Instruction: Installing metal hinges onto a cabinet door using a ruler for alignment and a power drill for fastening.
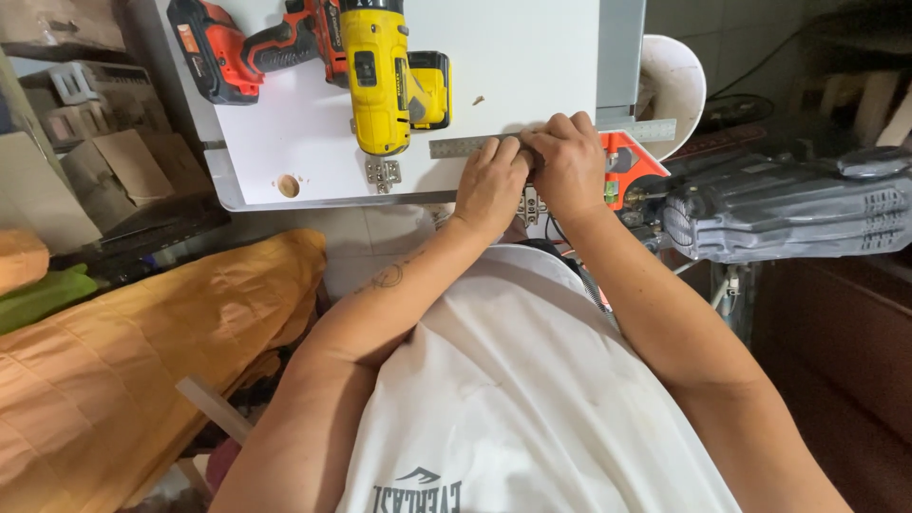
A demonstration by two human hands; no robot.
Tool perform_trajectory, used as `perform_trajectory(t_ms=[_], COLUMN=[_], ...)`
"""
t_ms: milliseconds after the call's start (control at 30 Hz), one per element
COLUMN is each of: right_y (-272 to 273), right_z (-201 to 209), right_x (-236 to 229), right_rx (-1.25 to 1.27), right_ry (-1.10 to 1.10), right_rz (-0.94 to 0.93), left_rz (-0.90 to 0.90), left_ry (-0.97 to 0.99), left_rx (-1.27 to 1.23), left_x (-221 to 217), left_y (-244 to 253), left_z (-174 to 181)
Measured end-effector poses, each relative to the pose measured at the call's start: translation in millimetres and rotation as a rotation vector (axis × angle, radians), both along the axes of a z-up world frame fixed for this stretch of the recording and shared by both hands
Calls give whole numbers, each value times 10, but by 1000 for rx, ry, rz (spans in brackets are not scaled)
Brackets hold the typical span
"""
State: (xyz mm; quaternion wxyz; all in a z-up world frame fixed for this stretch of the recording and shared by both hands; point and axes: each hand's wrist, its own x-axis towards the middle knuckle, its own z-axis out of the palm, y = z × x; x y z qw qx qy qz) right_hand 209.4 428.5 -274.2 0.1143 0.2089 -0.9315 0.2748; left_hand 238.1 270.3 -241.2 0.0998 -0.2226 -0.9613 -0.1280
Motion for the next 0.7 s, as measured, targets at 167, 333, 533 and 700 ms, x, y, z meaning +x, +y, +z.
perform_trajectory(t_ms=[167, 333, 533, 700], right_y=[8, 41, 65, 33], right_z=[-68, -130, -90, 31], right_x=[3, 18, 48, 30], right_rx=[35, 2, -2, -22], right_ry=[1, -38, -80, -110], right_rz=[-14, 6, 0, -13], left_rz=[6, 0, 20, 187], left_ry=[-57, -107, -139, -133], left_rx=[64, 60, 196, 371], left_x=[47, 45, 13, 38], left_y=[-77, -96, -168, -452], left_z=[-162, -33, -189, -24])
